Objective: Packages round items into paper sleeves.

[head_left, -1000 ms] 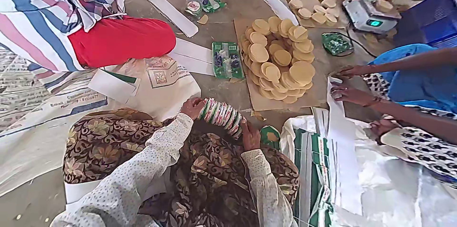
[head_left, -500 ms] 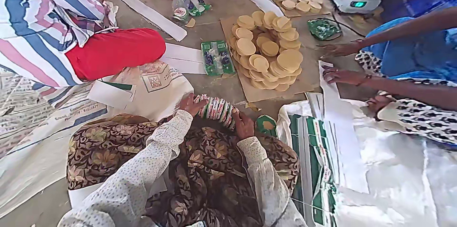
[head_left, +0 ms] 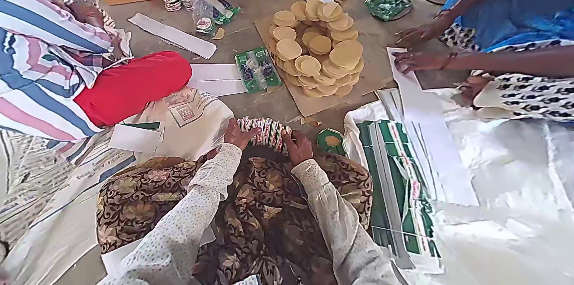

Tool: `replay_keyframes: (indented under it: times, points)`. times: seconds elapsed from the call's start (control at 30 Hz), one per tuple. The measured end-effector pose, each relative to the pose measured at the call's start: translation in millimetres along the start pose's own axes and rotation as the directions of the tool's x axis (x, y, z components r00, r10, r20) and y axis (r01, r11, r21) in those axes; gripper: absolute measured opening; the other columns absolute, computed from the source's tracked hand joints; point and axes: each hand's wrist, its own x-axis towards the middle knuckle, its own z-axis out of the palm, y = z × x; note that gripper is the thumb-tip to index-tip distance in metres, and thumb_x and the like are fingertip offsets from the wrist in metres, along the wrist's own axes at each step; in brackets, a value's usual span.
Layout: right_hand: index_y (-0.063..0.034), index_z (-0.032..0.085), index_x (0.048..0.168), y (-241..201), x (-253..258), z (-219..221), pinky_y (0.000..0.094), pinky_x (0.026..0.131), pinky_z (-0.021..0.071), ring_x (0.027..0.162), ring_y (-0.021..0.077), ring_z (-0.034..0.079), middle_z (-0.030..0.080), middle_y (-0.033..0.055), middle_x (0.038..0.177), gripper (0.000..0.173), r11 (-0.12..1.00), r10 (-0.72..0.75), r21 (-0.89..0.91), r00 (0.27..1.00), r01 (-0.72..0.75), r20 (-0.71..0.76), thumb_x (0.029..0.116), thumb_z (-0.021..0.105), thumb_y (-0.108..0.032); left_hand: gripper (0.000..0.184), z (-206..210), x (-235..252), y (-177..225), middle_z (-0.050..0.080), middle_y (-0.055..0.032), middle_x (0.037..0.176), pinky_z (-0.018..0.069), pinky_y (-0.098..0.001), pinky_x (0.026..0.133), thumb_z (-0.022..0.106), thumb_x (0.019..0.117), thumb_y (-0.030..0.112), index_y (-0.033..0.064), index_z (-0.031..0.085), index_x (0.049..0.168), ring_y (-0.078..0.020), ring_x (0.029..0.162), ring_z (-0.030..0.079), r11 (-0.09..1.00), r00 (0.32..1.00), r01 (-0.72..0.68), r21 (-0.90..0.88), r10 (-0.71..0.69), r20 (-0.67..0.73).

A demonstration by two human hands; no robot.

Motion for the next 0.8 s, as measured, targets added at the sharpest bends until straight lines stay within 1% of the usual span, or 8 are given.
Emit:
replay_keyframes:
  times: [0.07, 0.17, 0.23, 0.3, 0.4, 0.53, 0.7, 0.8]
  points:
    - [0.0020, 0.066, 0.126, -1, -1, -2, 0.0548, 0.103, 0.0464, 0.116, 0.0359, 0.065, 0.068, 0.0239, 0.122, 0.056, 1.000, 0.007, 0.000, 1.000, -0.007, 0.014, 0.1042, 0.053, -0.048, 0.100, 3, 0, -2, 0.045, -0.0313, 0.148, 0.0385, -0.0517, 0.116, 0.083, 0.0828, 0.046, -0.0096, 0.033, 0.149, -0.0395, 0.139, 0.048, 1.000, 1.000, -0.022, -0.010, 0.022, -0.014]
    - [0.0021, 0.063, 0.131, -2, 0, -3, 0.0550, 0.108, 0.0435, 0.124, 0.0369, 0.061, 0.065, 0.0250, 0.129, 0.061, 1.000, 0.012, -0.017, 0.999, -0.011, 0.044, 0.1033, 0.052, -0.051, 0.106, 7, 0, -1, 0.040, -0.0330, 0.151, 0.0364, -0.0502, 0.117, 0.084, 0.0787, 0.053, -0.0124, 0.035, 0.147, -0.0406, 0.142, 0.042, 0.998, 0.998, -0.048, 0.033, 0.050, -0.043]
    - [0.0023, 0.062, 0.133, -3, 0, -4, 0.0552, 0.109, 0.0427, 0.126, 0.0378, 0.060, 0.064, 0.0256, 0.131, 0.063, 0.999, 0.027, -0.027, 0.998, -0.025, 0.061, 0.1026, 0.053, -0.052, 0.112, 10, -3, 2, 0.036, -0.0345, 0.153, 0.0348, -0.0506, 0.118, 0.085, 0.0760, 0.055, -0.0130, 0.033, 0.148, -0.0428, 0.144, 0.039, 0.995, 0.997, -0.040, 0.092, 0.045, -0.057]
    - [0.0023, 0.060, 0.134, -4, -1, -4, 0.0550, 0.108, 0.0438, 0.125, 0.0373, 0.061, 0.064, 0.0255, 0.131, 0.067, 0.999, 0.037, -0.025, 0.998, -0.035, 0.058, 0.0994, 0.058, -0.055, 0.116, 12, -4, 4, 0.032, -0.0348, 0.156, 0.0342, -0.0512, 0.119, 0.085, 0.0758, 0.056, -0.0128, 0.029, 0.150, -0.0435, 0.146, 0.036, 0.991, 0.998, -0.024, 0.128, 0.031, -0.053]
    - [0.0027, 0.057, 0.138, -10, -3, -6, 0.0544, 0.110, 0.0423, 0.129, 0.0377, 0.058, 0.061, 0.0256, 0.136, 0.074, 0.997, 0.064, -0.043, 0.995, -0.061, 0.074, 0.0942, 0.066, -0.057, 0.117, 13, -4, 6, 0.029, -0.0342, 0.157, 0.0363, -0.0516, 0.117, 0.085, 0.0761, 0.057, -0.0120, 0.027, 0.151, -0.0431, 0.145, 0.038, 0.990, 0.999, -0.003, 0.142, 0.010, -0.047]
    - [0.0030, 0.055, 0.139, -15, -5, -8, 0.0548, 0.112, 0.0408, 0.132, 0.0383, 0.055, 0.058, 0.0264, 0.139, 0.078, 0.995, 0.091, -0.051, 0.993, -0.087, 0.080, 0.0908, 0.071, -0.056, 0.115, 14, -4, 4, 0.032, -0.0334, 0.156, 0.0369, -0.0517, 0.116, 0.086, 0.0757, 0.055, -0.0109, 0.029, 0.151, -0.0430, 0.143, 0.040, 0.993, 0.998, -0.016, 0.115, 0.023, -0.061]
    - [0.0022, 0.053, 0.141, -17, -4, -3, 0.0550, 0.109, 0.0432, 0.130, 0.0375, 0.057, 0.058, 0.0247, 0.140, 0.081, 0.990, 0.106, -0.098, 0.992, -0.100, 0.062, 0.0892, 0.072, -0.057, 0.114, 16, -2, 1, 0.032, -0.0352, 0.155, 0.0373, -0.0523, 0.116, 0.084, 0.0772, 0.056, -0.0135, 0.030, 0.149, -0.0447, 0.142, 0.041, 0.988, 0.997, -0.046, 0.146, 0.055, -0.060]
    - [0.0023, 0.052, 0.143, -17, -4, -4, 0.0552, 0.109, 0.0434, 0.130, 0.0377, 0.057, 0.057, 0.0247, 0.140, 0.082, 0.991, 0.100, -0.098, 0.993, -0.093, 0.064, 0.0898, 0.070, -0.058, 0.115, 16, -2, 1, 0.031, -0.0338, 0.156, 0.0382, -0.0518, 0.115, 0.084, 0.0764, 0.058, -0.0126, 0.030, 0.149, -0.0438, 0.142, 0.041, 0.990, 0.997, -0.032, 0.137, 0.041, -0.062]
